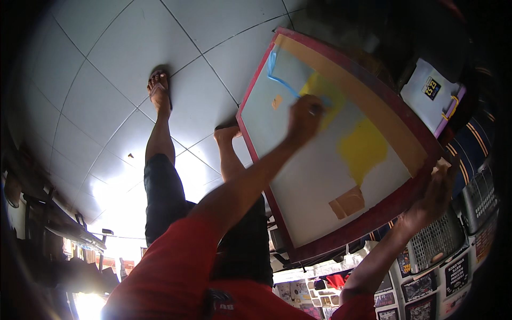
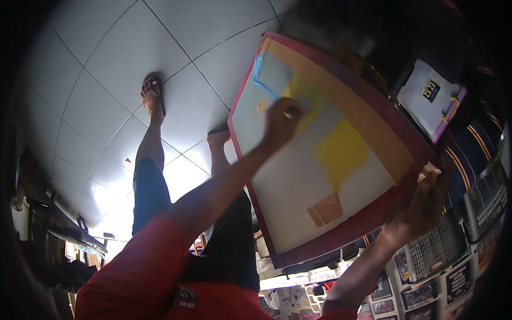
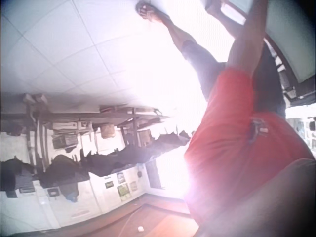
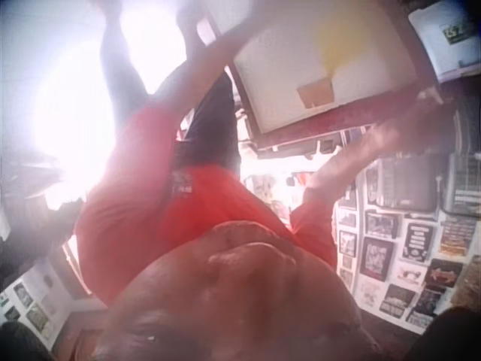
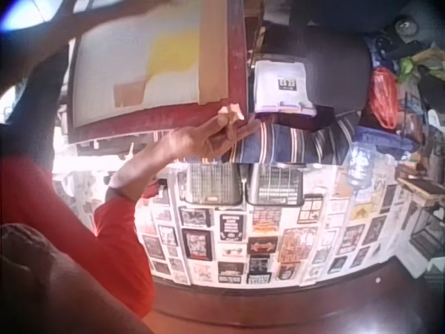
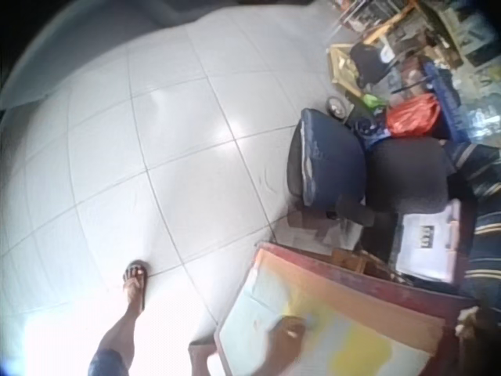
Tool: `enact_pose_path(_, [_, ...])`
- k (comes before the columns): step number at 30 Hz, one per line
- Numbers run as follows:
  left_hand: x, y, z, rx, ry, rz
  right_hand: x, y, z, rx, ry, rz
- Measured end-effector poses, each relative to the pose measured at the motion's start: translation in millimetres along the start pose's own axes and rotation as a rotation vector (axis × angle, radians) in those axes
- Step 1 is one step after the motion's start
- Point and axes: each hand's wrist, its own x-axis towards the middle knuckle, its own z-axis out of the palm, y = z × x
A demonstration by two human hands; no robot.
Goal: The person prepares a screen-printing frame by applying tape to mask areas, washes the frame, and then applies red ink to a garment using a squeegee on the prepared screen.
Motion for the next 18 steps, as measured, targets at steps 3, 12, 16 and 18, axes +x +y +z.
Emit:
enact_pose_path(3, [9.8,-13.1,-6.9,0.121,0.027,-0.133,-2.5,-13.8,-2.6,0.051,0.002,0.064])
enact_pose_path(12, [54.3,-16.6,-17.7,0.154,-0.066,-0.357,0.7,-9.2,-4.1,-0.076,0.004,0.025])
enact_pose_path(16, [34.1,-8.1,3.3,0.209,0.085,0.14,5.4,-7.3,-2.6,-0.162,0.013,-0.051])
enact_pose_path(18, [54.4,-24.2,-27.6,0.387,-0.033,-0.237,4.3,-3.7,-1.9,-0.187,0.004,-0.13])
